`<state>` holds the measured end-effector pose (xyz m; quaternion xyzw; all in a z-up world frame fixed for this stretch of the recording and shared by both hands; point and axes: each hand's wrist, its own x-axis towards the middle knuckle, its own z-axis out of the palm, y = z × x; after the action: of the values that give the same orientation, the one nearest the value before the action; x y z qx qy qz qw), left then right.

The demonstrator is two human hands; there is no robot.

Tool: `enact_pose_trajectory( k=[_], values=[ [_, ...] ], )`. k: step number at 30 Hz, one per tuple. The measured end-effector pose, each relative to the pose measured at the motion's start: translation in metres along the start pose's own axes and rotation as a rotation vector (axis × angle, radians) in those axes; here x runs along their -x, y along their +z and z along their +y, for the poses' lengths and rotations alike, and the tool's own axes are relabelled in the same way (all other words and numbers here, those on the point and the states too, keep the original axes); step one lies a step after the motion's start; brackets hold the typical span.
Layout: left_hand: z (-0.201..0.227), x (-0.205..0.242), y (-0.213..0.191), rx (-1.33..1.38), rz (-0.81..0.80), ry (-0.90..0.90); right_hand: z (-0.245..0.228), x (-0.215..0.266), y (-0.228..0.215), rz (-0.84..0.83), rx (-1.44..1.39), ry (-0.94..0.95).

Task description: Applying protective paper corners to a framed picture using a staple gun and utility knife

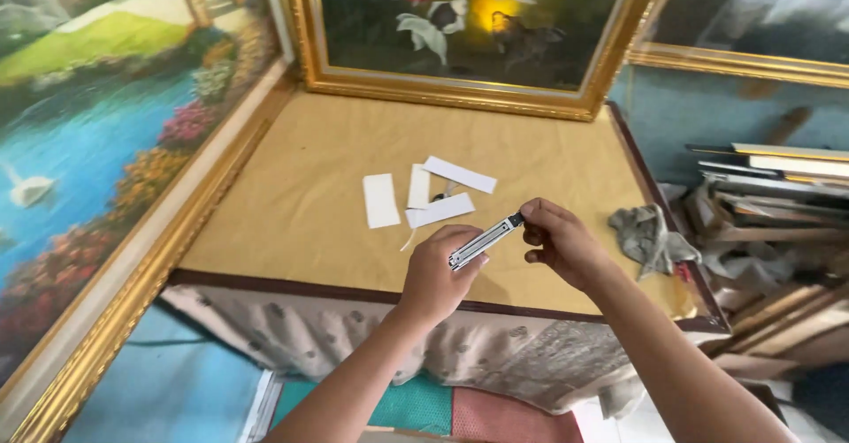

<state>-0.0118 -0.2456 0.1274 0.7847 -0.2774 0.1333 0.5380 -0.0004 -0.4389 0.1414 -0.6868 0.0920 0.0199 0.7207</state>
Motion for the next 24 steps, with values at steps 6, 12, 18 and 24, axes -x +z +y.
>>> enact_pose_trajectory(
  k=[6,12,18,24],
  values=[
    [-0.027,-0.027,0.038,0.289,-0.103,-0.074,-0.011,-0.014,-0.064,0.348,-0.243,-0.120],
    [-0.052,-0.040,0.073,0.316,-0.287,-0.242,0.004,-0.002,-0.117,0.497,-0.066,0.171],
    [-0.054,-0.042,0.113,0.256,-0.390,-0.393,0.039,0.025,-0.210,0.737,0.037,0.228],
    [-0.043,-0.041,0.157,0.274,-0.458,-0.416,0.064,0.031,-0.282,0.819,0.394,0.345]
  ],
)
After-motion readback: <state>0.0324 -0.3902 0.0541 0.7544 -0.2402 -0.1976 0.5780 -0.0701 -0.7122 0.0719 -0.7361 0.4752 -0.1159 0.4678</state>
